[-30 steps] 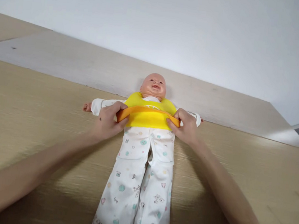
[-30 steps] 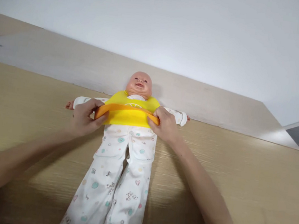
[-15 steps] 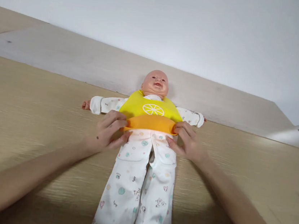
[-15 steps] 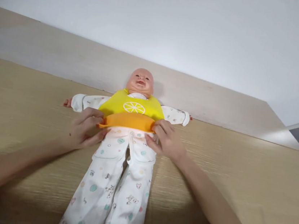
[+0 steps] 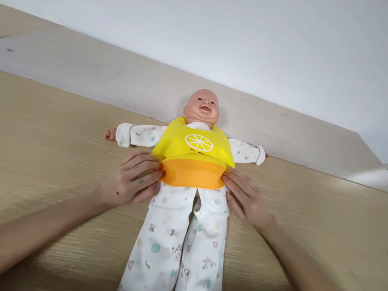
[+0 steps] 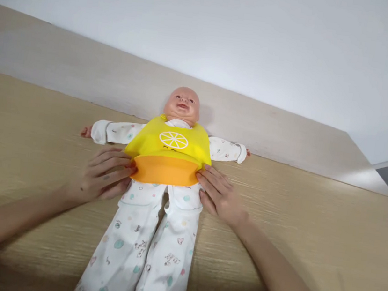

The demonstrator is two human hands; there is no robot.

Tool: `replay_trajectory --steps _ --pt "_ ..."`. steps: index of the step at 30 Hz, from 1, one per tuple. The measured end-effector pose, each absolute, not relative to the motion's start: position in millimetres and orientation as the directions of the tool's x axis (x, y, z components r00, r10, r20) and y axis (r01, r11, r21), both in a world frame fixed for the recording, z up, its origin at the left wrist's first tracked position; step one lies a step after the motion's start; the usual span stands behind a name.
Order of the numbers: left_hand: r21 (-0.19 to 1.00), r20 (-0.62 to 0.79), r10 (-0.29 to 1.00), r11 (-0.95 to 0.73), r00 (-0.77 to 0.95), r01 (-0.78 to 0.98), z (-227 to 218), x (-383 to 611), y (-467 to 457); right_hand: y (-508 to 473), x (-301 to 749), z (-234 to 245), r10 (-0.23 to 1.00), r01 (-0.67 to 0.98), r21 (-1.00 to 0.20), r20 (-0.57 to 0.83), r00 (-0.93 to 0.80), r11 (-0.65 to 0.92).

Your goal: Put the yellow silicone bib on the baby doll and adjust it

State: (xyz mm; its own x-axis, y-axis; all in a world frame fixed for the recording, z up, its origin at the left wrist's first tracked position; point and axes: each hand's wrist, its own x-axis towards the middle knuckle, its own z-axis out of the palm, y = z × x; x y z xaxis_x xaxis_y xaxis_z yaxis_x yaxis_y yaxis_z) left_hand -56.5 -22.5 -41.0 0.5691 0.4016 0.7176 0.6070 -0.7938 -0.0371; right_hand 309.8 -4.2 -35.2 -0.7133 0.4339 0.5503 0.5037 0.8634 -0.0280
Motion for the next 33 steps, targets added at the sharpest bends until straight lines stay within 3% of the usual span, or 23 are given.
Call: replay_trajectory --steps 7,15,28,33 --pt "-0.075 0.701 0.406 -0.776 0.587 0.627 -42 -61 -29 -11 311 -41 0.434 0.485 -0.065 0.560 -0.706 0.872" --pt "-0.215 0.705 0.365 -0.707 0.608 0.674 -41 -57 -37 -15 307 -40 0.455 0.484 -0.126 0.597 -0.661 0.866" --pt "-0.087 0.714 0.419 -0.742 0.561 0.665 -40 -57 -37 -13 308 -42 0.439 0.486 -0.100 0.612 -0.658 0.868" --pt "-0.116 0.703 0.425 -0.723 0.570 0.681 -40 -59 -36 -14 308 -42 0.425 0.503 -0.055 0.618 -0.661 0.863"
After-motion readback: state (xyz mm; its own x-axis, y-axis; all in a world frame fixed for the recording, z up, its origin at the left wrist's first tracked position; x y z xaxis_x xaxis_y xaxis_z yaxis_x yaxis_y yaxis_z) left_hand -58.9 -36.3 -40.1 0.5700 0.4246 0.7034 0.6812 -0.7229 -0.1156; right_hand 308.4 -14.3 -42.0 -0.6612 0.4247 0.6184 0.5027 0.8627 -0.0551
